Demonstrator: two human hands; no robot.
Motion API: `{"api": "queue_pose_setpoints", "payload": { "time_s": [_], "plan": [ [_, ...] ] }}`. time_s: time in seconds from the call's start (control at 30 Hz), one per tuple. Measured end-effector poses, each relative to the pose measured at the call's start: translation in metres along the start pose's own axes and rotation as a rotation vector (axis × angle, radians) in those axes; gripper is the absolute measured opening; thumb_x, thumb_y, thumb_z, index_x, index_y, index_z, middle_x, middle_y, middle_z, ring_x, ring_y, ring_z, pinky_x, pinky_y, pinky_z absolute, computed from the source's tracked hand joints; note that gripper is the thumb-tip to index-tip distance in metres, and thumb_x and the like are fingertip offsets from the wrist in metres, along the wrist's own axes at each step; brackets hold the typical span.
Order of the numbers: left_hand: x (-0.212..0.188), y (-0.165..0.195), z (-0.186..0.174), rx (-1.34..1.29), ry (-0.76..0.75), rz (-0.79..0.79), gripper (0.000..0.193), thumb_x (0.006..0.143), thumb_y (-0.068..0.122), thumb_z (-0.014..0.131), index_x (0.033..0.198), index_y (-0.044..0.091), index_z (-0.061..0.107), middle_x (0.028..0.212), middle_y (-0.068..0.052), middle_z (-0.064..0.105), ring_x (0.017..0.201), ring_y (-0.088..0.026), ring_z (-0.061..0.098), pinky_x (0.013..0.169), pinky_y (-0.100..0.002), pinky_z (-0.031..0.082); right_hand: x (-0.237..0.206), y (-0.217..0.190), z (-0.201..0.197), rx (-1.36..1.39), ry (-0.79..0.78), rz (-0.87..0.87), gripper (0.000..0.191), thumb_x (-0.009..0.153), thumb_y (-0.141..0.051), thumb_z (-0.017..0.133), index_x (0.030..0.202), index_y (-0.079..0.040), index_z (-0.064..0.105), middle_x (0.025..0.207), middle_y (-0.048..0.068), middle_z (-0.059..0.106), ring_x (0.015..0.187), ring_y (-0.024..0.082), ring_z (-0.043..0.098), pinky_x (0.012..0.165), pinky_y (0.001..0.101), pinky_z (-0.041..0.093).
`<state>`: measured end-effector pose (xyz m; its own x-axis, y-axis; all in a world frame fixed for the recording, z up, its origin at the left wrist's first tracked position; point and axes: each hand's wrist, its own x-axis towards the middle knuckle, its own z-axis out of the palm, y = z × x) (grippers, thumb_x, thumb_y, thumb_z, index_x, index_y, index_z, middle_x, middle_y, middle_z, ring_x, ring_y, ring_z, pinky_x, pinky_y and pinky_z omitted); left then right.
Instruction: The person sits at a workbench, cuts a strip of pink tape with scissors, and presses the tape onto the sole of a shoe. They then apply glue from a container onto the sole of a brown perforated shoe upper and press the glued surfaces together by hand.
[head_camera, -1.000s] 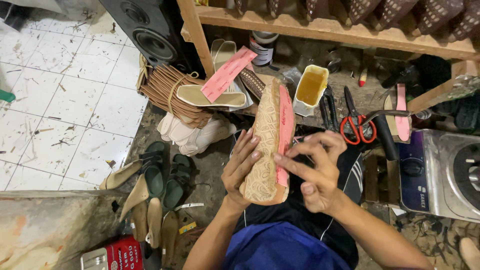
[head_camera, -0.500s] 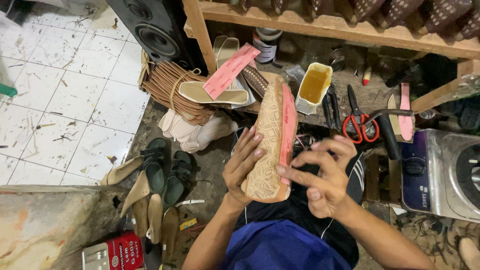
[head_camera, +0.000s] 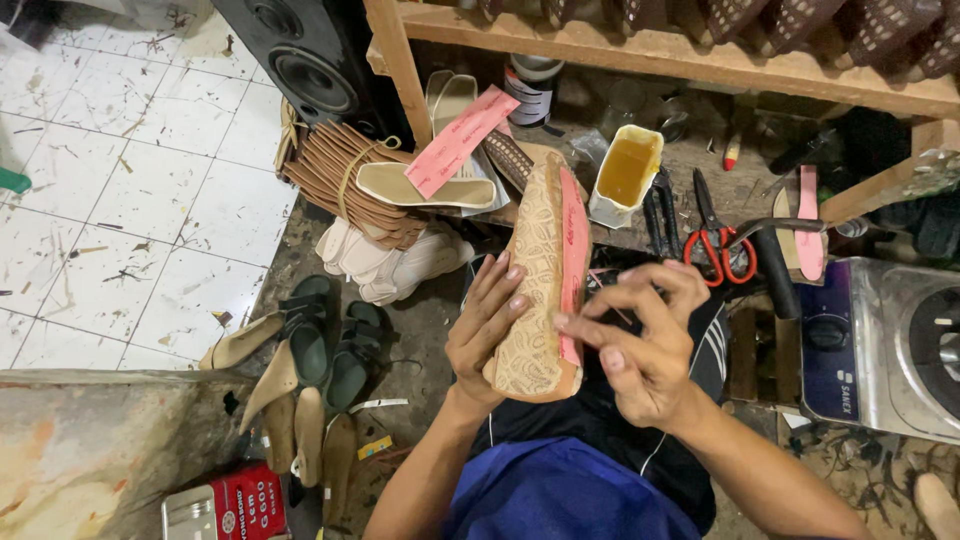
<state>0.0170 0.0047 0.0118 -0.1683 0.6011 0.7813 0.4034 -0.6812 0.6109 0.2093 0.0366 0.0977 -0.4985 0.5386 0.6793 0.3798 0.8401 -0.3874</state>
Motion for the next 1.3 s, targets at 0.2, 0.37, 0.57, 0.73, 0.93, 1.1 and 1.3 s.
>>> {"api": "queue_pose_setpoints", "payload": {
  "time_s": [0.2,0.37,0.57,0.73,0.93,1.1,1.3],
  "plan": [
    [0.001,-0.003,0.001,-0.014,0.000,0.009,0.040,0.095,0.022,0.075,0.128,0.004,0.065,0.140,-0.021,0.064,0.143,-0.043,0.055,0.126,-0.060,0.039,-0.004,-0.001,0.002,0.104,-0.023,-0.030,0.049,0.101,-0.039,0.040,0.112,-0.014,0.080,0.105,0.004,0.066,0.113,0.029,0.047,0.112,0.0533,0.026],
    [0.000,-0.003,-0.001,-0.014,-0.019,-0.004,0.042,0.095,0.022,0.074,0.131,0.004,0.064,0.142,-0.021,0.063,0.145,-0.043,0.055,0.127,-0.060,0.039,-0.007,0.000,0.000,0.046,-0.011,-0.104,0.047,0.101,-0.039,0.040,0.109,-0.019,0.082,0.102,0.002,0.068,0.111,0.029,0.048,0.111,0.0548,0.025],
    [-0.001,-0.002,-0.002,-0.076,-0.027,-0.044,0.049,0.092,0.023,0.079,0.135,0.005,0.063,0.146,-0.020,0.062,0.146,-0.042,0.055,0.128,-0.058,0.040,-0.003,0.001,-0.001,0.009,0.009,-0.112,0.047,0.100,-0.041,0.042,0.109,-0.018,0.081,0.101,0.001,0.066,0.110,0.029,0.048,0.112,0.0545,0.023],
    [-0.001,-0.001,0.000,-0.080,-0.041,-0.039,0.054,0.090,0.022,0.081,0.137,0.006,0.061,0.147,-0.019,0.060,0.146,-0.041,0.054,0.128,-0.057,0.039,-0.002,0.002,0.001,0.032,-0.035,-0.009,0.054,0.102,-0.042,0.037,0.115,-0.014,0.081,0.106,0.006,0.066,0.112,0.030,0.048,0.112,0.0538,0.025],
    [-0.001,-0.001,-0.001,-0.091,-0.060,-0.053,0.056,0.089,0.020,0.081,0.139,0.006,0.060,0.147,-0.019,0.060,0.146,-0.040,0.055,0.128,-0.055,0.041,-0.003,0.006,0.003,0.138,-0.054,-0.058,0.053,0.102,-0.045,0.037,0.112,-0.017,0.081,0.106,0.005,0.067,0.111,0.030,0.049,0.114,0.0555,0.023],
    [-0.002,0.002,-0.001,-0.140,-0.063,-0.103,0.057,0.088,0.021,0.083,0.138,0.005,0.061,0.147,-0.019,0.061,0.144,-0.039,0.058,0.123,-0.049,0.045,-0.006,0.009,0.003,0.097,-0.060,-0.127,0.048,0.101,-0.045,0.041,0.112,-0.022,0.081,0.103,0.004,0.067,0.110,0.030,0.049,0.113,0.0546,0.022],
    [-0.011,0.001,-0.002,-0.319,-0.122,-0.228,0.064,0.085,0.023,0.085,0.141,0.003,0.060,0.148,-0.021,0.061,0.145,-0.039,0.058,0.125,-0.047,0.047,-0.010,0.021,0.004,-0.071,0.014,-0.299,0.040,0.101,-0.052,0.048,0.110,-0.031,0.082,0.102,-0.002,0.068,0.108,0.025,0.050,0.111,0.0538,0.020]
  ]
}}
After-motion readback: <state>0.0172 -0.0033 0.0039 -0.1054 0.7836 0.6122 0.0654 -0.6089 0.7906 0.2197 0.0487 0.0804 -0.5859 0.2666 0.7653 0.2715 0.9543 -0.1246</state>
